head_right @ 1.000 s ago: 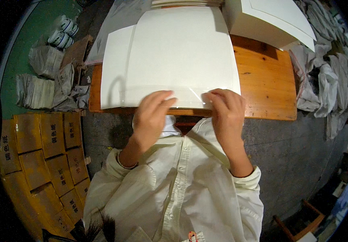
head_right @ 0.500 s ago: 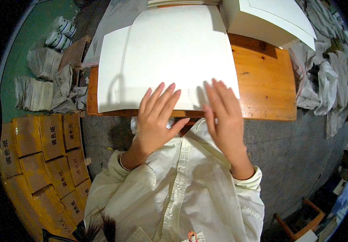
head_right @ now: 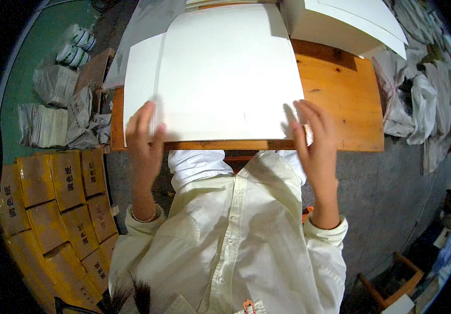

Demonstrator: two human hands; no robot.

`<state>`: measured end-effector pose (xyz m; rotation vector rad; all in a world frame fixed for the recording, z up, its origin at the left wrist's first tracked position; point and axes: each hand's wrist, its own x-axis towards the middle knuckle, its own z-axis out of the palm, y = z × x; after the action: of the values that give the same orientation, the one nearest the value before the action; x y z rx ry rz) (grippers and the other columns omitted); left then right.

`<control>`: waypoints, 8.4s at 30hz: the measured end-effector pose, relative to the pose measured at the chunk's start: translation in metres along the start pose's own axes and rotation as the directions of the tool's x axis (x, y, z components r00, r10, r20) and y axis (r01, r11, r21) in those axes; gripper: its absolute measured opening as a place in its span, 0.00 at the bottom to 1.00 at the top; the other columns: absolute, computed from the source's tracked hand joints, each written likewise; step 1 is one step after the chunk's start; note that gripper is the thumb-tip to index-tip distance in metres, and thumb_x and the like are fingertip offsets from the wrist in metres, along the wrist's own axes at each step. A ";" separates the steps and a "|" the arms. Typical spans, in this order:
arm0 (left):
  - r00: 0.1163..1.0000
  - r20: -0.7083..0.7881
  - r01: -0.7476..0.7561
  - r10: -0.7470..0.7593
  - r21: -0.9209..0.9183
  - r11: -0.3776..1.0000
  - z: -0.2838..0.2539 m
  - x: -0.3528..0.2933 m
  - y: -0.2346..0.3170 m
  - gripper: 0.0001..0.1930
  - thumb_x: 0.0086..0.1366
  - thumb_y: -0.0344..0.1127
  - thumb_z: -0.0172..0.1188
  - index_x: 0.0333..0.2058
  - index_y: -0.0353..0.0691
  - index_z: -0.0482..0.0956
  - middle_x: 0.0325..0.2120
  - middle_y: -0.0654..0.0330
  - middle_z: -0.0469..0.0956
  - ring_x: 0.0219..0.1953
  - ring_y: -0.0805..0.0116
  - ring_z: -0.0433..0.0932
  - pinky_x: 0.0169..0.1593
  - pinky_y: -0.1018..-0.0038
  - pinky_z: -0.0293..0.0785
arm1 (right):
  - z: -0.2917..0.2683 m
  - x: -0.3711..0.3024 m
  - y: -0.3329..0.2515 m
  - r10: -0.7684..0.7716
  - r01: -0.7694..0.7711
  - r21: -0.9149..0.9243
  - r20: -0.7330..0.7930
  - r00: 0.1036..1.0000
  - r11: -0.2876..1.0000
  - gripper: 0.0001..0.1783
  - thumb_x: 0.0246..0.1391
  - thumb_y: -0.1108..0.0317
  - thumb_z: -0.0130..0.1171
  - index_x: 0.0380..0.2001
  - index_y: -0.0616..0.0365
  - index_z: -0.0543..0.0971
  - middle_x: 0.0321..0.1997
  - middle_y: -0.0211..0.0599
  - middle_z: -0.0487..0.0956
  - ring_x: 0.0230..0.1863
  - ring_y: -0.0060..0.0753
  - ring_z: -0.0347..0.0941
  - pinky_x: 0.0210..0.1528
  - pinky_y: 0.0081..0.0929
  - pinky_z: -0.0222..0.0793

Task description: The person sits on the floor at a low wooden table and handles stacks of white paper. They pick up sheets, fold them in half, and place them into clear plastic bags. The person repeats this process, handling the paper and bags by hand.

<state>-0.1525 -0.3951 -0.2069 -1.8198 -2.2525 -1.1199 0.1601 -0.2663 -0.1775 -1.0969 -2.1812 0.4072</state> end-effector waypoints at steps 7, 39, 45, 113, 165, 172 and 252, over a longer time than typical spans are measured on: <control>0.979 0.183 0.094 -0.087 -0.033 0.995 -0.038 0.029 -0.006 0.12 0.57 0.38 0.65 0.37 0.39 0.79 0.31 0.61 0.76 0.35 0.65 0.71 0.45 0.70 0.63 | -0.017 0.031 0.009 0.146 -0.175 0.104 0.239 0.960 0.979 0.15 0.46 0.70 0.67 0.39 0.62 0.79 0.36 0.39 0.78 0.36 0.33 0.72 0.41 0.28 0.68; 0.903 0.319 -0.299 0.289 -0.017 0.954 0.069 0.053 0.089 0.41 0.54 0.62 0.62 0.59 0.40 0.69 0.62 0.52 0.63 0.67 0.52 0.57 0.68 0.55 0.48 | -0.010 -0.002 -0.005 -0.066 0.077 0.091 -0.119 0.991 0.993 0.07 0.48 0.79 0.61 0.28 0.60 0.72 0.27 0.37 0.75 0.28 0.37 0.69 0.32 0.29 0.64; 0.906 0.319 -0.285 0.280 -0.031 0.958 0.070 0.054 0.089 0.40 0.52 0.61 0.64 0.59 0.44 0.69 0.63 0.55 0.63 0.67 0.55 0.56 0.69 0.56 0.47 | -0.018 -0.020 -0.010 -0.237 0.249 0.047 -0.173 0.956 0.967 0.07 0.49 0.78 0.61 0.26 0.56 0.72 0.28 0.34 0.78 0.27 0.35 0.70 0.34 0.31 0.63; 0.881 0.383 -0.139 0.279 -0.353 0.925 -0.059 0.001 0.005 0.16 0.45 0.28 0.72 0.35 0.43 0.81 0.38 0.63 0.80 0.40 0.63 0.76 0.44 0.69 0.72 | -0.023 -0.034 0.048 -0.071 -0.015 0.594 0.121 0.990 0.804 0.44 0.34 0.63 0.76 0.58 0.56 0.69 0.51 0.41 0.78 0.56 0.41 0.72 0.61 0.38 0.63; 0.916 -0.347 0.197 -0.199 -0.042 0.980 -0.003 -0.042 0.029 0.06 0.49 0.30 0.72 0.27 0.41 0.85 0.23 0.65 0.80 0.26 0.70 0.70 0.33 0.74 0.65 | 0.010 -0.029 0.031 0.554 -0.475 0.716 0.149 0.819 0.511 0.05 0.52 0.72 0.65 0.29 0.63 0.80 0.23 0.23 0.75 0.25 0.12 0.67 0.30 0.12 0.64; 0.929 -0.332 0.189 -0.166 0.037 0.981 -0.003 -0.031 0.027 0.05 0.49 0.32 0.72 0.26 0.43 0.85 0.21 0.67 0.79 0.26 0.69 0.69 0.35 0.73 0.64 | 0.016 -0.020 0.020 0.550 -0.455 0.616 0.042 0.834 0.643 0.06 0.50 0.73 0.65 0.24 0.63 0.79 0.22 0.24 0.75 0.25 0.12 0.64 0.29 0.13 0.60; 0.975 -0.023 -0.201 0.220 0.322 0.925 -0.022 -0.029 0.042 0.17 0.57 0.29 0.62 0.46 0.51 0.81 0.50 0.65 0.78 0.54 0.61 0.73 0.65 0.50 0.55 | 0.001 -0.002 -0.046 -0.197 0.278 -0.238 0.315 0.929 0.931 0.35 0.46 0.69 0.64 0.60 0.52 0.68 0.68 0.46 0.62 0.69 0.50 0.56 0.68 0.54 0.49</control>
<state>-0.1159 -0.4293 -0.1830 -1.8128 -2.0034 -0.7154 0.1330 -0.2954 -0.1545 -0.9404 -2.6587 0.1561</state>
